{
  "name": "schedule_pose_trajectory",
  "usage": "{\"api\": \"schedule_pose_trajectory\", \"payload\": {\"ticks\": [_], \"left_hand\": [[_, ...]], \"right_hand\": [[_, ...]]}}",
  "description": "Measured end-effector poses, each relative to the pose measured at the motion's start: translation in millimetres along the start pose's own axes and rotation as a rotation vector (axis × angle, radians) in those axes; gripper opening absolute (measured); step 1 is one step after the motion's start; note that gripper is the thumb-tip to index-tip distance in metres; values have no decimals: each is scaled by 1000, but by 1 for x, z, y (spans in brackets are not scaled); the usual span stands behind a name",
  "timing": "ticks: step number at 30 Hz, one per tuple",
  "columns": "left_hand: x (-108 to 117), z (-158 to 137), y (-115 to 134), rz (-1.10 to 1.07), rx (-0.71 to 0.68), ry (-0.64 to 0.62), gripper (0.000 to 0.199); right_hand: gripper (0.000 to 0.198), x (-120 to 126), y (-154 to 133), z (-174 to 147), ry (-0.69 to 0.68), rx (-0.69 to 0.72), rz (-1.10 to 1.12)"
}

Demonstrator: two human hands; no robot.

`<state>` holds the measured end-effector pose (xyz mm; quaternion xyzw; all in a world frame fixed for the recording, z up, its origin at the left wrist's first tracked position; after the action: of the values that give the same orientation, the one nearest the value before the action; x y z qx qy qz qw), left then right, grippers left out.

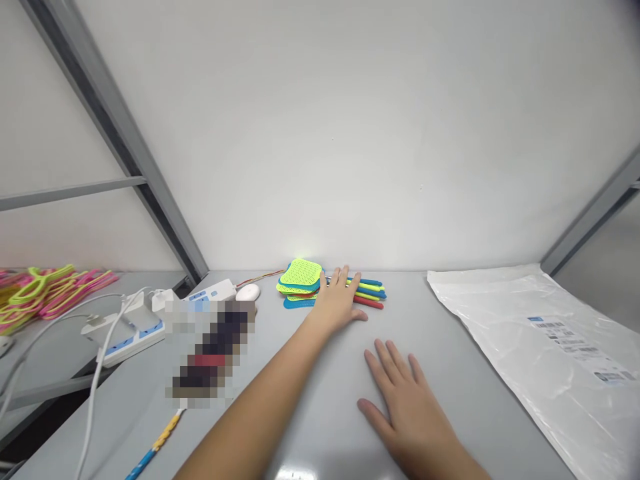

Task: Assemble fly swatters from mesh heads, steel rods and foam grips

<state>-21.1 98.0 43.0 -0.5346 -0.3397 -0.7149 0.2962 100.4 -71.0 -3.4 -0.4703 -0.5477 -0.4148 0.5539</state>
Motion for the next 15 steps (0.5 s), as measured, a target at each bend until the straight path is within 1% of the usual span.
{"api": "schedule_pose_trajectory", "payload": {"ticks": [1, 3, 6, 9, 12, 15], "left_hand": [[-2, 11, -6, 3, -16, -2, 97], [-4, 26, -16, 2, -42, -16, 92], [-7, 34, -21, 0, -62, -25, 79], [-11, 28, -17, 2, -46, 5, 76], [-16, 15, -7, 1, -24, 44, 74], [-17, 0, 1, -5, -31, 67, 72]], "right_hand": [[69, -1, 0, 1, -4, 1, -2], [68, -5, 1, 2, 3, 7, -5], [67, -11, 3, 3, 37, 21, -17], [67, -14, 4, 2, 87, 41, -29], [66, -14, 4, 1, 145, 56, -26], [66, -12, 3, 1, 150, 52, -14]]}}
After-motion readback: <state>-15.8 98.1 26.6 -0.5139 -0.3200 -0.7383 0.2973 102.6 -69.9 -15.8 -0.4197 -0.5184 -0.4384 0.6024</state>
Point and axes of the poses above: each hand's wrist, its own z-axis towards the middle knuckle, its own x-axis out of the back of the hand, y = z × x, the point moved 2 cm from there along z, towards the middle knuckle, and after that the axes turned 8 degrees about -z, right-handed, at the moved point
